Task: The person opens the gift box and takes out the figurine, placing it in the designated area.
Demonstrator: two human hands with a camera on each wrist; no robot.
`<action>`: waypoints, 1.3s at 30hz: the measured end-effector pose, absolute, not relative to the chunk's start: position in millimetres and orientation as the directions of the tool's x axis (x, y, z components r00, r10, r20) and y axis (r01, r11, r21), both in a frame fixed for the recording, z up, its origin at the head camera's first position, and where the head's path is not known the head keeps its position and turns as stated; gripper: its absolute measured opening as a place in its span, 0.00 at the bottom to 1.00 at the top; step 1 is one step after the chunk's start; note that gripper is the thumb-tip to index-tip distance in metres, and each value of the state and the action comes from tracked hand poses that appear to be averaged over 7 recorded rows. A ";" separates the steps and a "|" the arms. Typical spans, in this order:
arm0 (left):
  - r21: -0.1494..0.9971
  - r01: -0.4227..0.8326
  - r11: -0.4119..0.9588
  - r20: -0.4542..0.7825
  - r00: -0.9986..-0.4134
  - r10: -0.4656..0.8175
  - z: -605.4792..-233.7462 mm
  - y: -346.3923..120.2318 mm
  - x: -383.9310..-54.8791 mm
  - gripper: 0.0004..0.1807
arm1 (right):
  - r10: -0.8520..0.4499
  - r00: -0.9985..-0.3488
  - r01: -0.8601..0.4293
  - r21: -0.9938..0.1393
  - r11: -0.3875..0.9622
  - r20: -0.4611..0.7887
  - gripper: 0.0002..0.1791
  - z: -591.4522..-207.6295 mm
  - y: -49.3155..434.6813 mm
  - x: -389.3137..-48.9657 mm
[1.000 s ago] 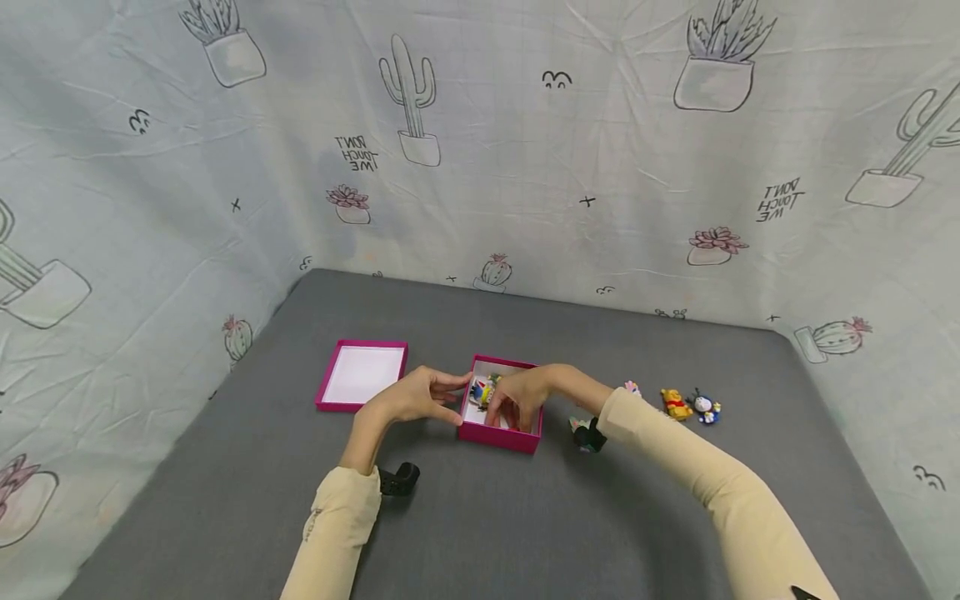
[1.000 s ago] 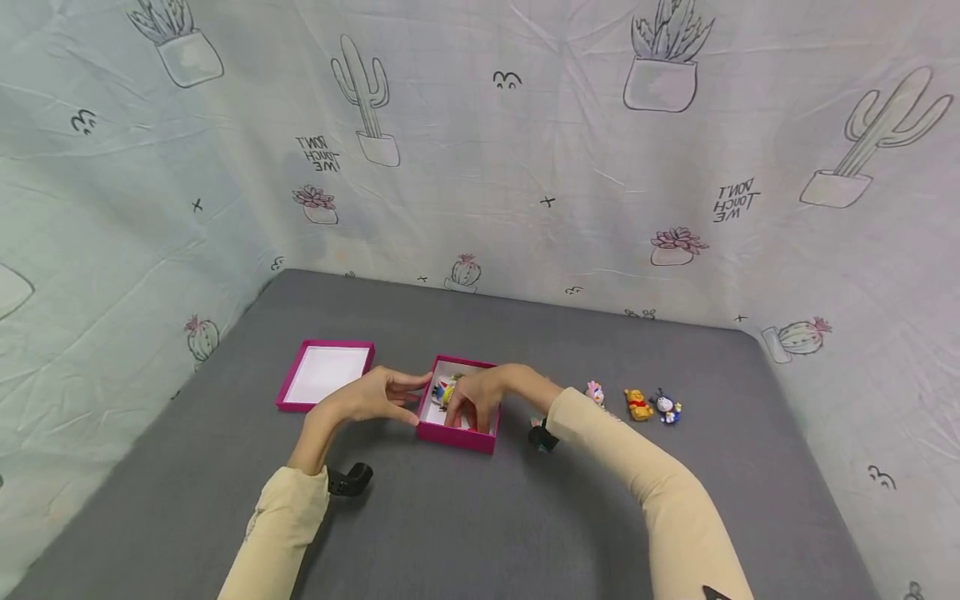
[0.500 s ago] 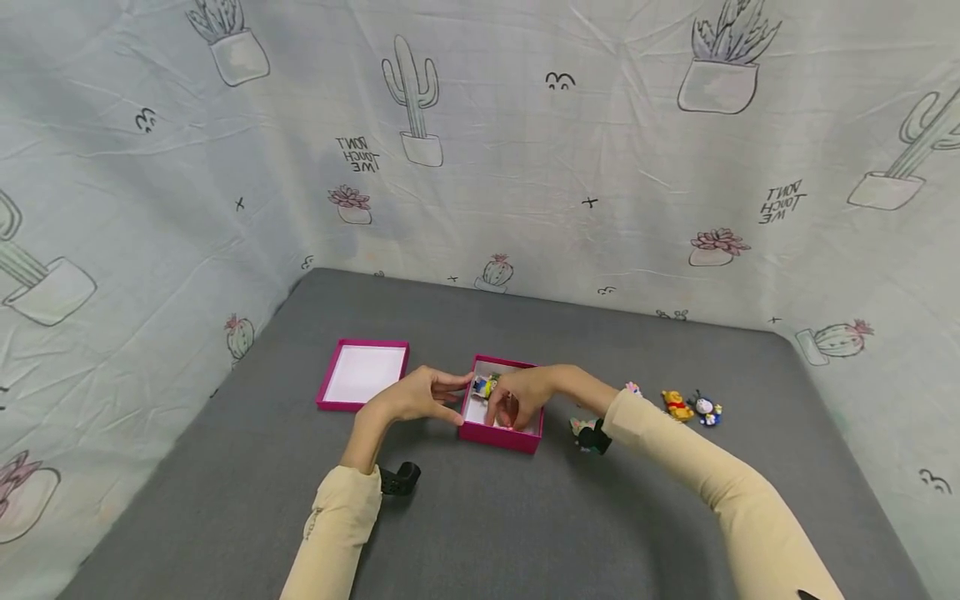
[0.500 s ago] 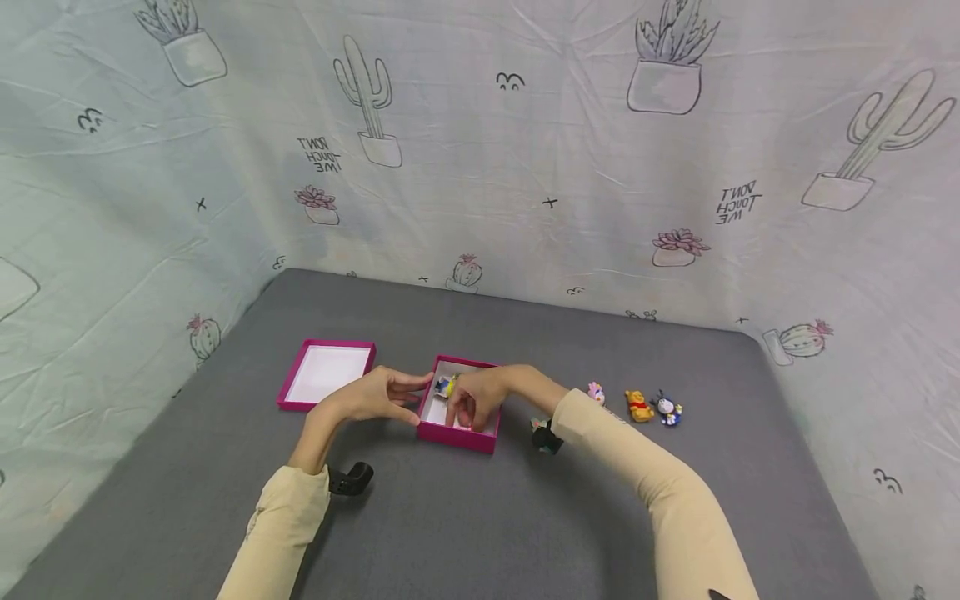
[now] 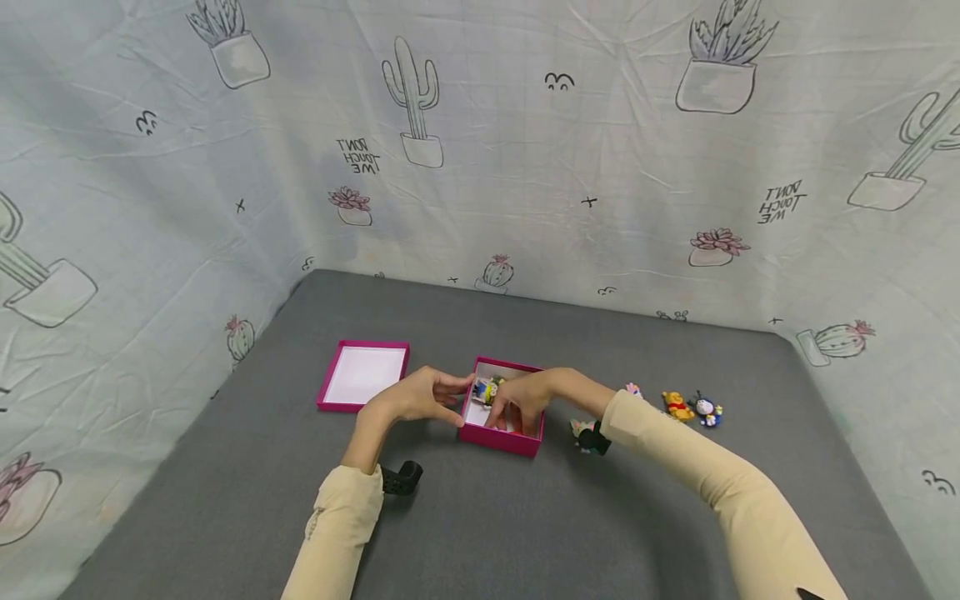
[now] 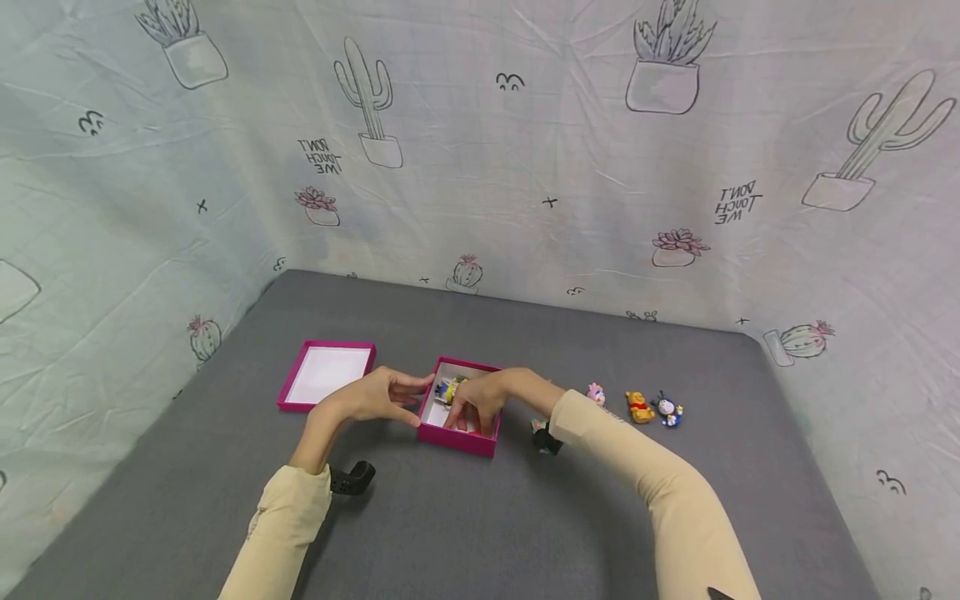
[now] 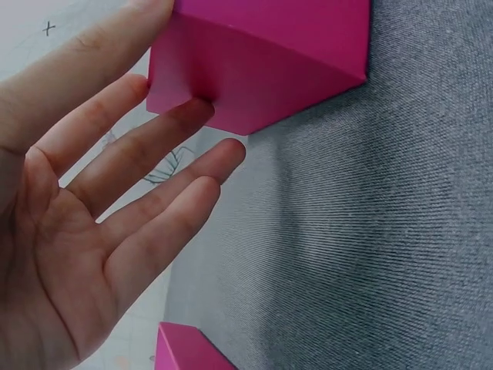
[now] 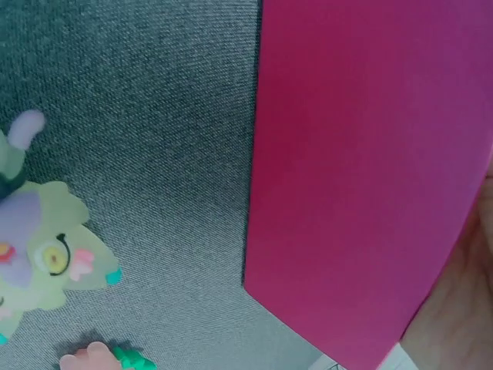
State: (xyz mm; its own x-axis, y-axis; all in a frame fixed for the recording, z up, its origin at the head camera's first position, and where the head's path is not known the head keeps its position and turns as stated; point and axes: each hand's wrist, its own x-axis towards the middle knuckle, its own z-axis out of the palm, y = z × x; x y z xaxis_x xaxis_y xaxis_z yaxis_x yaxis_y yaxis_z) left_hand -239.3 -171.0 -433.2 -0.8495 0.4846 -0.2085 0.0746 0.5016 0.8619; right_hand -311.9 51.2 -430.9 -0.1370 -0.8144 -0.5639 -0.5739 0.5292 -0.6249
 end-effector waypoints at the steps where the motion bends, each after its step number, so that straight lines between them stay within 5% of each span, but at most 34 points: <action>1: 0.862 0.073 0.502 -0.210 -0.850 0.483 -433.2 -170.8 -239.7 0.38 | -0.819 -0.132 -0.585 -0.623 0.520 -0.559 0.33 -430.9 51.4 -311.9; 10: 0.866 0.078 0.493 -0.202 -0.848 0.490 -436.2 -169.2 -242.7 0.38 | -0.836 -0.118 -0.610 -0.625 0.487 -0.536 0.33 -433.9 54.9 -313.6; 28: 0.872 0.084 0.483 -0.200 -0.839 0.506 -437.4 -162.8 -244.9 0.39 | -0.857 -0.253 -0.556 -0.657 0.509 -0.449 0.24 -420.4 76.5 -312.5; 34: 0.874 0.098 0.475 -0.186 -0.837 0.515 -440.9 -167.9 -243.8 0.39 | -0.914 -0.313 -0.560 -0.727 0.396 -0.258 0.26 -418.3 85.4 -308.6; 39: 0.875 0.105 0.472 -0.175 -0.841 0.512 -440.2 -173.1 -242.9 0.39 | -0.905 -0.425 -0.617 -0.722 0.314 -0.030 0.28 -424.5 98.1 -304.4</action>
State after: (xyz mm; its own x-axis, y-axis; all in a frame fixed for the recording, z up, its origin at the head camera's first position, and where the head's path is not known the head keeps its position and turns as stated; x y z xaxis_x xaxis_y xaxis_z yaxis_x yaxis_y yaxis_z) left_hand -242.9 -173.1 -440.2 -0.8407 0.5125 -0.1751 0.1054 0.4720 0.8753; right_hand -304.4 98.1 -424.5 -0.4249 -0.9047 -0.0302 -0.6168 0.3138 -0.7219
